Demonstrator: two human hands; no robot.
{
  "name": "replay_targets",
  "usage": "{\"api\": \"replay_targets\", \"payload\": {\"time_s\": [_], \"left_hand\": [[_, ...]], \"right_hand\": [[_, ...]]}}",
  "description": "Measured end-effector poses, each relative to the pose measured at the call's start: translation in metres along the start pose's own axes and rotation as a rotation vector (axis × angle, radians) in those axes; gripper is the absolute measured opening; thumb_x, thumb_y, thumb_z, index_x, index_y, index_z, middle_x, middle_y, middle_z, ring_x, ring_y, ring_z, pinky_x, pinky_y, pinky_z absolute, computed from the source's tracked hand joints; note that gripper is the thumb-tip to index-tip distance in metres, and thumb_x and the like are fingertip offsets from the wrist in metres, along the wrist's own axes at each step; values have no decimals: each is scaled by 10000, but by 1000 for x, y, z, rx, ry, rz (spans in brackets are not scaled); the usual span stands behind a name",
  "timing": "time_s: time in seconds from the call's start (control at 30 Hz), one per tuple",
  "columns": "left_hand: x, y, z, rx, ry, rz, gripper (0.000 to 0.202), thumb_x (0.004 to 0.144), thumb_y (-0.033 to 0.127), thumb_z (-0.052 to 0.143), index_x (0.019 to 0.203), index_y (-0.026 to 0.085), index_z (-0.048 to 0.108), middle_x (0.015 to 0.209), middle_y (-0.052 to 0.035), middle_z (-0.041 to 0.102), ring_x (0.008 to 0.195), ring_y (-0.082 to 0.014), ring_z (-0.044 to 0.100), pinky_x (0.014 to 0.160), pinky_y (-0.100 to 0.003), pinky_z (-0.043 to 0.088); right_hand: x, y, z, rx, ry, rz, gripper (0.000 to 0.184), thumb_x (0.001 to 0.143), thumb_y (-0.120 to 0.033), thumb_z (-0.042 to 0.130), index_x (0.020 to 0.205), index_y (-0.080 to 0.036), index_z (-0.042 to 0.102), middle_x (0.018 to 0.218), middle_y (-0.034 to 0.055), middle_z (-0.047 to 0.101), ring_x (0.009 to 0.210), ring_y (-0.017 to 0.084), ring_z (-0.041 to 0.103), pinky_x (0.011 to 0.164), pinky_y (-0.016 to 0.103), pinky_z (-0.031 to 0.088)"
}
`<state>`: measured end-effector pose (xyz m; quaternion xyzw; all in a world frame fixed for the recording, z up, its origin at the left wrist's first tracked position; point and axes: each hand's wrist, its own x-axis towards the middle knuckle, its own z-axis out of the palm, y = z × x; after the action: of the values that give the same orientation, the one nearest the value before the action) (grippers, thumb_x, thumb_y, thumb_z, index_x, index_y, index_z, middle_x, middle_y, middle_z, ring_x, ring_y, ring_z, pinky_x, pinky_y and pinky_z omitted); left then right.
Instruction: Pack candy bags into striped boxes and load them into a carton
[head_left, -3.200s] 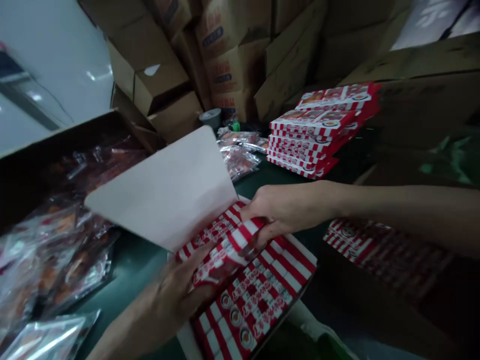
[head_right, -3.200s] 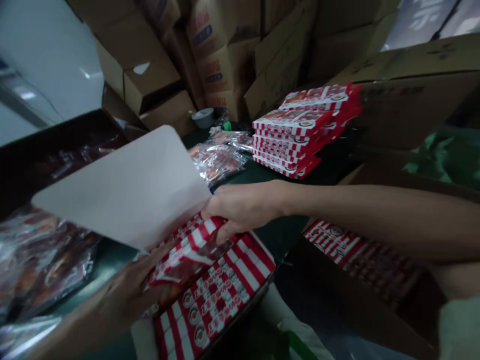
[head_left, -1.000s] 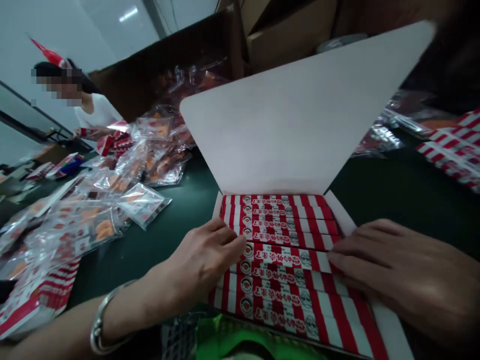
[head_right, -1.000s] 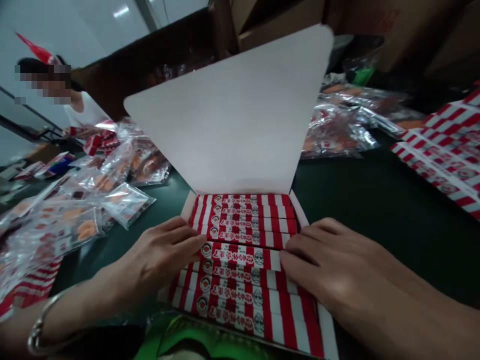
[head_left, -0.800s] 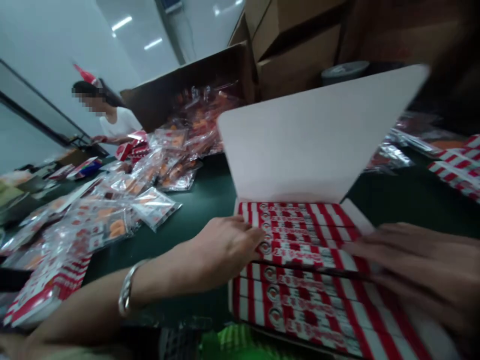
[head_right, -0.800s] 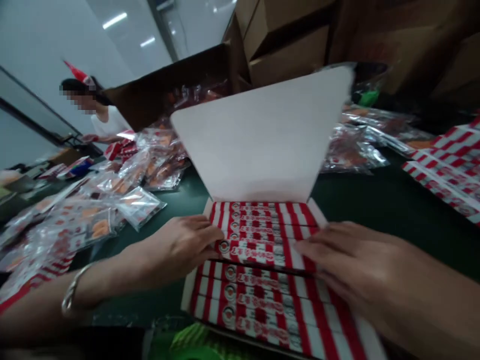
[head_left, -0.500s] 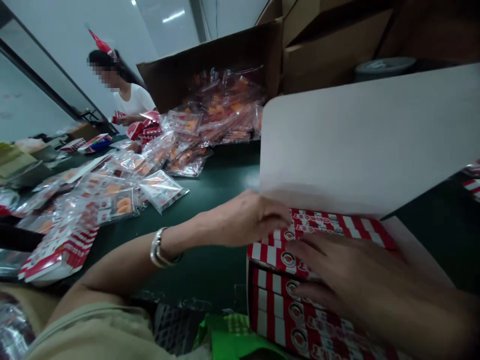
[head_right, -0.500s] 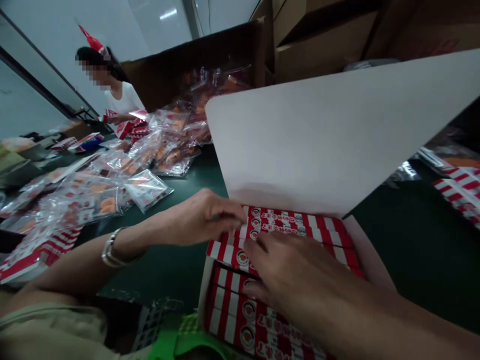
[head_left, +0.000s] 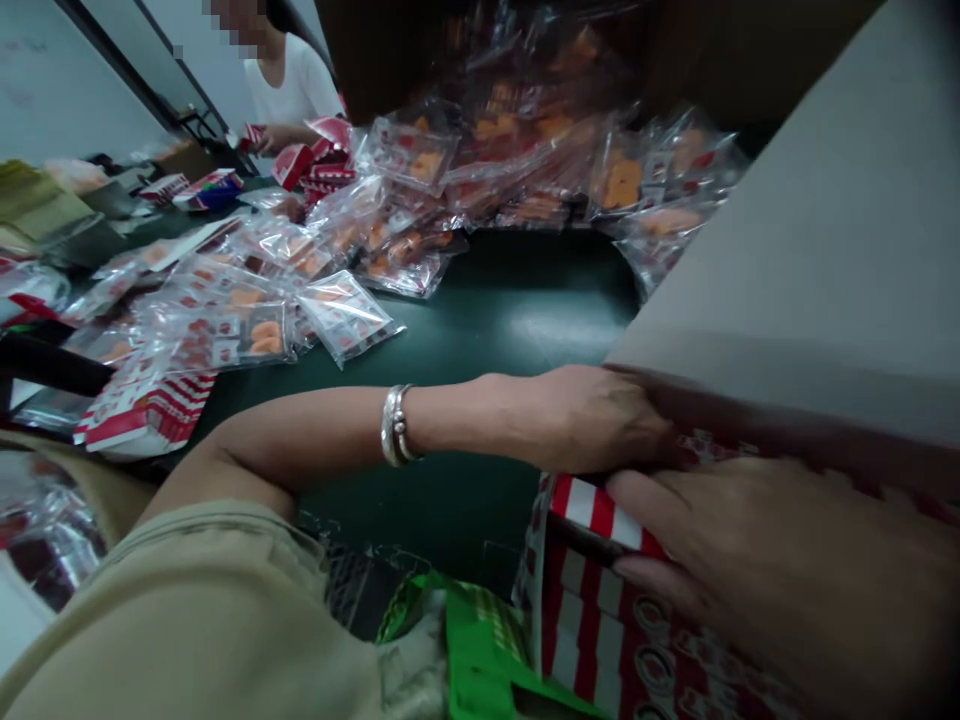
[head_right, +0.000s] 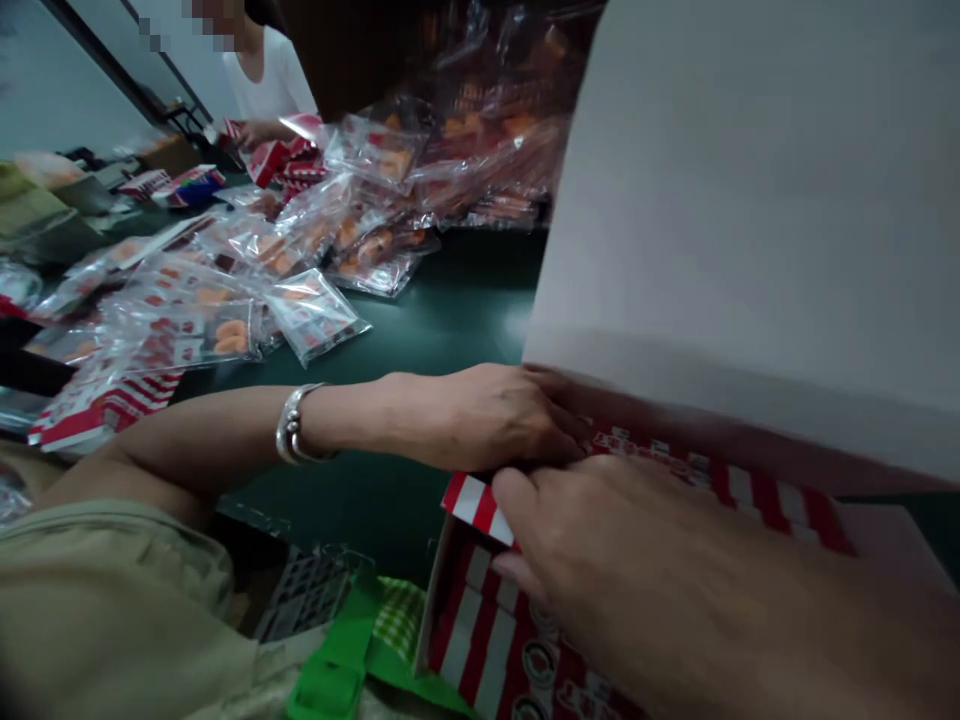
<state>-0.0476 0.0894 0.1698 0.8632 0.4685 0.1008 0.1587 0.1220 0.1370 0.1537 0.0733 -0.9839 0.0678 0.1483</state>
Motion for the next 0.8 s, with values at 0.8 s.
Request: {"api": "replay_targets", "payload": {"time_s": [0.8], "left_hand": [[-5,-7,4,-263,252,-18,309,951,91,424,1183,62,626,1162,-95,704,1037,-163,654,924,-240,493]], "right_hand": [[-38,-12,15,-7,103,-138,412,996,-194,266,1253,-199,588,1214,21,682,1081,169,638,918,286,529]]}}
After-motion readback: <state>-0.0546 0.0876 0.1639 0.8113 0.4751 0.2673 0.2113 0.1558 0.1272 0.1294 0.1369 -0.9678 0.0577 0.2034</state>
